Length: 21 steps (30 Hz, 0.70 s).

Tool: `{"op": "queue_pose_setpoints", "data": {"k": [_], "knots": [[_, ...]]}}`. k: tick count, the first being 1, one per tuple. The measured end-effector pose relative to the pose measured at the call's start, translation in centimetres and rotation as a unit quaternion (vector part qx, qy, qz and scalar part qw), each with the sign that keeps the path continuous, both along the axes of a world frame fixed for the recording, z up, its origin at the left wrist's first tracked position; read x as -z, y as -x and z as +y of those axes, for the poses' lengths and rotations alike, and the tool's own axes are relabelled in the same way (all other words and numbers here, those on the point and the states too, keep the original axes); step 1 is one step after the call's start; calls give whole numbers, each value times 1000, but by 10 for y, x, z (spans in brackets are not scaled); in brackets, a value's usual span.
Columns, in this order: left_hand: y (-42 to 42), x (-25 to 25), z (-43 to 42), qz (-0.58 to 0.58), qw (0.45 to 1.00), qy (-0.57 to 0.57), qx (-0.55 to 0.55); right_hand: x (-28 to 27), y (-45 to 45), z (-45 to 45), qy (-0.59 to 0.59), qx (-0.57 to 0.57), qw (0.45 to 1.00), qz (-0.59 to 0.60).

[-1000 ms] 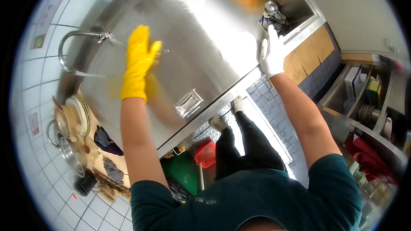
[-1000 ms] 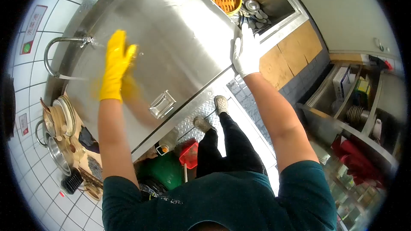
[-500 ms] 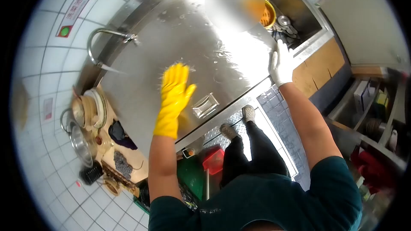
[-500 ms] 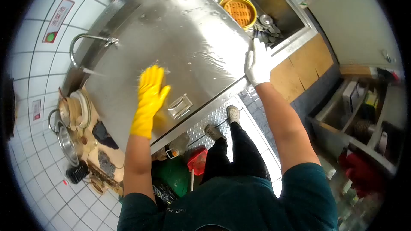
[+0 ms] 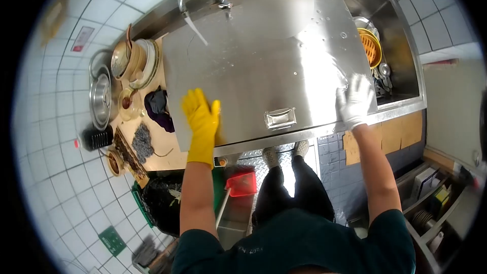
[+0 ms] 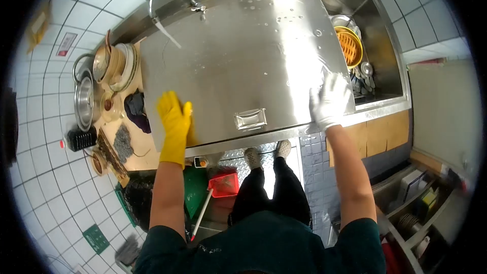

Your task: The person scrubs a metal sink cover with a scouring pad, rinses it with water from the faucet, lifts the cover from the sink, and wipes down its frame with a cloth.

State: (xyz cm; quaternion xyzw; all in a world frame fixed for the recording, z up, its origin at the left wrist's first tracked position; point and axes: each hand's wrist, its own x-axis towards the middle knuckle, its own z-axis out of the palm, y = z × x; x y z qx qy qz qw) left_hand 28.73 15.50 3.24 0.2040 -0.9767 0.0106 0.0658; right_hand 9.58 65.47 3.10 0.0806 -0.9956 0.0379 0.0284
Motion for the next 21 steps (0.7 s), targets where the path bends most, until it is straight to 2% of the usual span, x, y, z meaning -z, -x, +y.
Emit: {"op": "queue_pose_setpoints", "data": {"k": [3,6,8,9,10,12,14,16,19,21], "knots": [[29,-23,41,-1,999,-34,-4,-11,0,-98,47,-183,982,-22],[28,-21,40,28,998,-58,-3,-18,8,-198,101,-324,940,-32],[28,-24,41,41,997,-64,3,-31,13,-252,93,-428,898,-37],[28,-25,41,45,997,-65,6,-40,22,-274,52,-470,880,-37],[28,-26,42,48,997,-65,7,-29,35,-290,64,-478,876,11],[28,-27,41,57,996,-64,8,-9,70,-321,124,-420,898,41],[28,-26,42,69,996,-64,6,-15,111,-346,126,-351,926,56],[28,-25,42,74,995,-63,6,-17,150,-367,176,-269,947,3],[27,-19,39,86,994,-63,7,-12,189,-400,224,-185,956,32],[27,-15,38,93,994,-64,5,-20,207,-416,178,-174,967,57]]}}
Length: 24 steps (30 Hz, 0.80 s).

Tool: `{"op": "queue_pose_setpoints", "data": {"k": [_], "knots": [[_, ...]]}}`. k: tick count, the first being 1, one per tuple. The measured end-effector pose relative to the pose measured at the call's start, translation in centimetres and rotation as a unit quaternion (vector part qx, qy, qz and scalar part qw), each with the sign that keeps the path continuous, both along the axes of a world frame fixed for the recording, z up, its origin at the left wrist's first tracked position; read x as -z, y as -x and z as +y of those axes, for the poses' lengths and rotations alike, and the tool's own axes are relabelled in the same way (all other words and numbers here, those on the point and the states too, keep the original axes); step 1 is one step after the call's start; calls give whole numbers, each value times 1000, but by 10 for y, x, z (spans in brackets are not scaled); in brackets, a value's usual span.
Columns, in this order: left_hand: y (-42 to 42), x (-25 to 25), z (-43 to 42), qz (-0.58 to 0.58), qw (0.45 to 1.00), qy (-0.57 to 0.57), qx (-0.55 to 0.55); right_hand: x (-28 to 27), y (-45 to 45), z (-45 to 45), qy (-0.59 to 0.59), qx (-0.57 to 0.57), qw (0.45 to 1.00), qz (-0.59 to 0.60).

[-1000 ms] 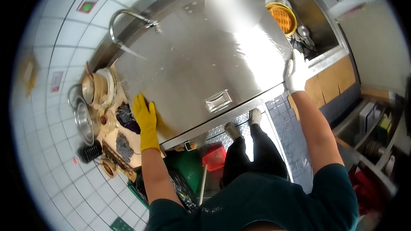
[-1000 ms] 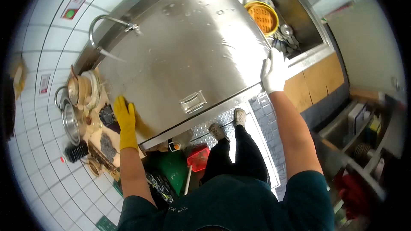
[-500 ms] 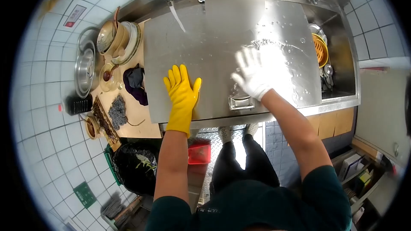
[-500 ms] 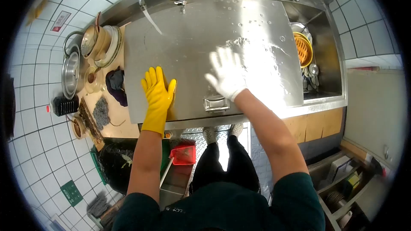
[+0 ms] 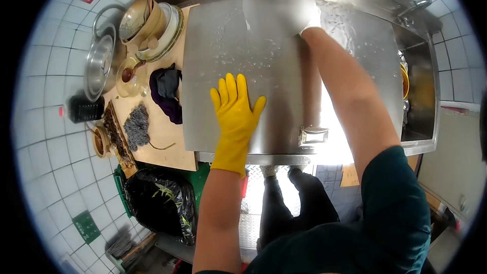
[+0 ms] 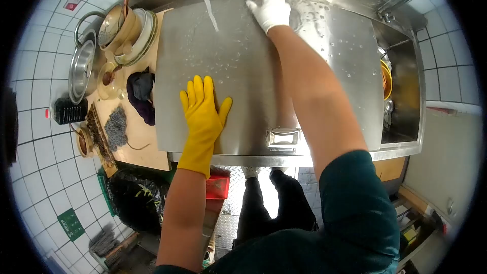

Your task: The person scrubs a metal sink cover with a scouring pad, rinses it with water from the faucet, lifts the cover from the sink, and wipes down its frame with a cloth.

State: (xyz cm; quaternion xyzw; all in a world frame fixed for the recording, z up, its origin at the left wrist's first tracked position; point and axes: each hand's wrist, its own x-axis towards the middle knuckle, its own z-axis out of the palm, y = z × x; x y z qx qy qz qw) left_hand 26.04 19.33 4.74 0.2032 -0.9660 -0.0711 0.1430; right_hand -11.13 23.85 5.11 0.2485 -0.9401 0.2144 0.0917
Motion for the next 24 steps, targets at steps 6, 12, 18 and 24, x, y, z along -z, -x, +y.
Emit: {"op": "queue_pose_setpoints", "data": {"k": [6,12,18,24], "knots": [[1,2,1,9,1000,-14,-4,4,40,-24,-15,-54,998,-28],[1,-1,0,5,1000,-16,-5,12,55,-27,12,-40,993,-110],[2,-3,3,-9,1000,-21,-20,24,61,-24,75,-82,984,-140],[2,-6,3,-56,998,-22,-9,-8,-21,101,98,-84,990,60]]}}
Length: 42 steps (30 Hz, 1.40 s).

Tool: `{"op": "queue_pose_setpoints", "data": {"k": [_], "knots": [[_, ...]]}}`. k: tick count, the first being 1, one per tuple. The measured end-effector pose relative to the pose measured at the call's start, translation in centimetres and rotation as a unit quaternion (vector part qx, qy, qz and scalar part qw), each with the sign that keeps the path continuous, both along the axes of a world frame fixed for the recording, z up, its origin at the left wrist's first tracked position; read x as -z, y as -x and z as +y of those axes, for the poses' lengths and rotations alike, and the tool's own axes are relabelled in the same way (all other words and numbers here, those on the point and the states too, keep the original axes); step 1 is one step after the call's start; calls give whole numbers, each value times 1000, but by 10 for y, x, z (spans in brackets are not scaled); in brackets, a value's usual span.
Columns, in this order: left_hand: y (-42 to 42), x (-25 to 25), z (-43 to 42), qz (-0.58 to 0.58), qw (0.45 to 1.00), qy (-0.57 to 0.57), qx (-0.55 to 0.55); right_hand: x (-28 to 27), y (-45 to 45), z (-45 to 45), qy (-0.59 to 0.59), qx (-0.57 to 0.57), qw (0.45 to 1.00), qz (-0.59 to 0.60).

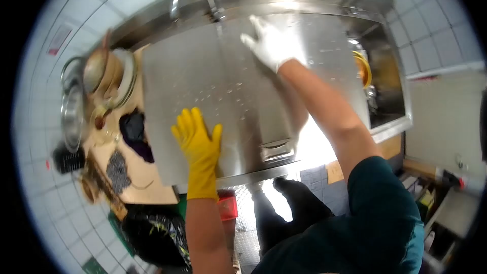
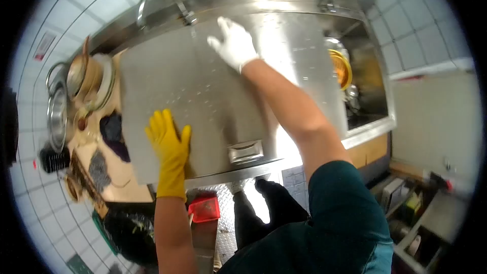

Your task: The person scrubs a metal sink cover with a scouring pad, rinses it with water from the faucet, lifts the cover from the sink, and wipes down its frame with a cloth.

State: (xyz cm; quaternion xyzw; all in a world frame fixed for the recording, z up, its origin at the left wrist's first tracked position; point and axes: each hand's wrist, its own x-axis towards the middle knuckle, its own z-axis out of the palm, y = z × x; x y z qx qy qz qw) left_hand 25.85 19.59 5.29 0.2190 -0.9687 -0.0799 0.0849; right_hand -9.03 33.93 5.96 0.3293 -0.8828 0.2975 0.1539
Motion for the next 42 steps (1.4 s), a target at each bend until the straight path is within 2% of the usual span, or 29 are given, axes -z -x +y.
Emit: {"op": "queue_pose_setpoints", "data": {"k": [1,4,7,9,11,12,13,15,17,19,20,21,22,23,25,26,27,28,29,31,32,36,39,40,42], "knots": [[-2,1,-1,7,1000,-1,6,-28,-29,37,-37,9,999,-15],[-1,3,-3,14,1000,0,8,-54,-63,159,-62,50,997,7],[-4,4,-4,14,1000,-5,9,-21,-86,290,-122,196,972,-36],[-6,3,-7,16,1000,-9,17,11,-100,362,-164,244,953,-73],[-8,6,-8,19,999,-13,26,23,-102,399,-152,255,945,-139],[-12,14,-8,27,999,-2,30,24,-101,411,-146,259,939,-171],[-17,23,-8,35,999,11,35,16,-92,413,-81,241,938,-234],[-19,25,-8,30,998,26,38,-3,-73,393,-7,265,931,-253],[-18,23,-6,2,999,30,29,13,-22,387,43,248,933,-256],[-18,27,-9,4,999,42,33,8,33,368,91,226,930,-274],[-18,30,-9,3,998,49,34,-18,51,355,116,201,922,-308],[-18,30,-9,2,998,52,33,-9,83,350,145,178,928,-293],[-18,29,-8,1,998,54,31,27,130,350,65,192,969,-145],[-17,28,-7,1,998,56,28,15,148,339,55,218,963,-149],[-17,27,-6,4,998,62,32,26,207,331,30,213,961,-171],[-17,26,-5,6,997,65,32,40,250,337,-218,161,959,-83],[-16,23,-3,4,997,62,36,33,271,327,-394,142,908,7],[-15,20,-2,2,997,59,39,32,271,318,-177,180,967,-45],[-14,17,0,-1,998,56,43,31,270,310,49,210,971,-99],[-13,14,1,-7,998,56,41,13,277,307,95,200,942,-251],[-13,12,2,-9,998,56,41,13,275,303,97,217,949,-209],[-7,5,5,-14,997,68,37,16,276,306,178,215,932,-231],[-8,2,8,-5,997,61,38,11,263,306,150,160,943,-250],[-7,-1,10,-6,998,55,34,9,249,307,111,161,962,-188],[-7,-5,17,-9,999,42,24,-6,202,318,95,161,960,-207]]}}
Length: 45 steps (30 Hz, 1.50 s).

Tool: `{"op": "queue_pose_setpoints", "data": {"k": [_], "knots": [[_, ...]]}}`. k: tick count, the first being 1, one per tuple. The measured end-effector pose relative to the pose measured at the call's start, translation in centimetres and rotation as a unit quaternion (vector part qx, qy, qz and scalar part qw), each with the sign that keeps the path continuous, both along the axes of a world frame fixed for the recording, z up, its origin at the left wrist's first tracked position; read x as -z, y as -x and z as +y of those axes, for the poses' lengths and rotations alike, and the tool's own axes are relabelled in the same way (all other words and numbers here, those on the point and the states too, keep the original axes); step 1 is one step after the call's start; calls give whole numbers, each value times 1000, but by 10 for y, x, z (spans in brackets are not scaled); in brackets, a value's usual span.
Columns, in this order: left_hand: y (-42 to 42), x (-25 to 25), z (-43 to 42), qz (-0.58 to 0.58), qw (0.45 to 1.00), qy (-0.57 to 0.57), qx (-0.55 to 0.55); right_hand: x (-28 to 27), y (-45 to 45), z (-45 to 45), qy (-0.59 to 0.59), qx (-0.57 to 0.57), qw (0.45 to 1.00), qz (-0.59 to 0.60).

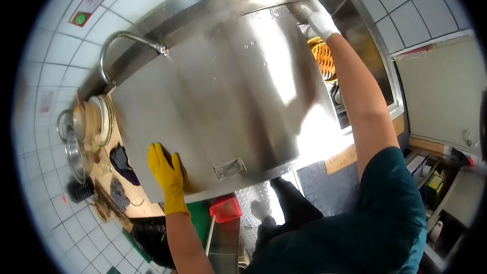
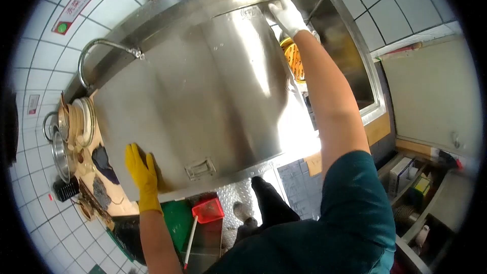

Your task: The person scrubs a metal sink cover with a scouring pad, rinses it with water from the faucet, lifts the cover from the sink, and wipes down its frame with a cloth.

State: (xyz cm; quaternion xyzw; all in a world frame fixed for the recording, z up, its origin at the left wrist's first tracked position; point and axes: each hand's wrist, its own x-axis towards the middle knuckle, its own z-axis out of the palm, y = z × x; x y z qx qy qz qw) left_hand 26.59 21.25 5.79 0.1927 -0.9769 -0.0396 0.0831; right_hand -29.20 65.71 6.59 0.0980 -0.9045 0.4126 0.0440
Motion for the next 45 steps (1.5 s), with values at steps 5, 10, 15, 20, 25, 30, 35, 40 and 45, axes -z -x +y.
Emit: {"op": "queue_pose_setpoints", "data": {"k": [5,10,15,20,25,30,35,40,45], "knots": [[4,-4,1,-18,1000,11,-22,28,-145,69,-77,-28,987,-141],[-9,27,-26,40,999,22,17,18,-271,111,-88,2,962,-259],[-57,16,-1,171,969,-92,-152,49,-311,120,14,36,962,-270],[-176,38,-14,356,531,-602,-477,36,-311,106,-39,86,956,-278],[-178,41,-9,396,324,-762,-396,37,-313,101,-59,119,949,-284],[-134,26,-18,447,181,-747,-458,24,-312,96,-59,125,956,-258],[-177,22,-30,436,213,-830,-275,-31,-310,99,-141,147,956,-213],[-193,-76,-1,439,279,-829,-203,-88,-328,115,-152,140,954,-218],[-204,-151,14,451,374,-805,-92,-112,-325,142,-181,122,937,-271]]}}
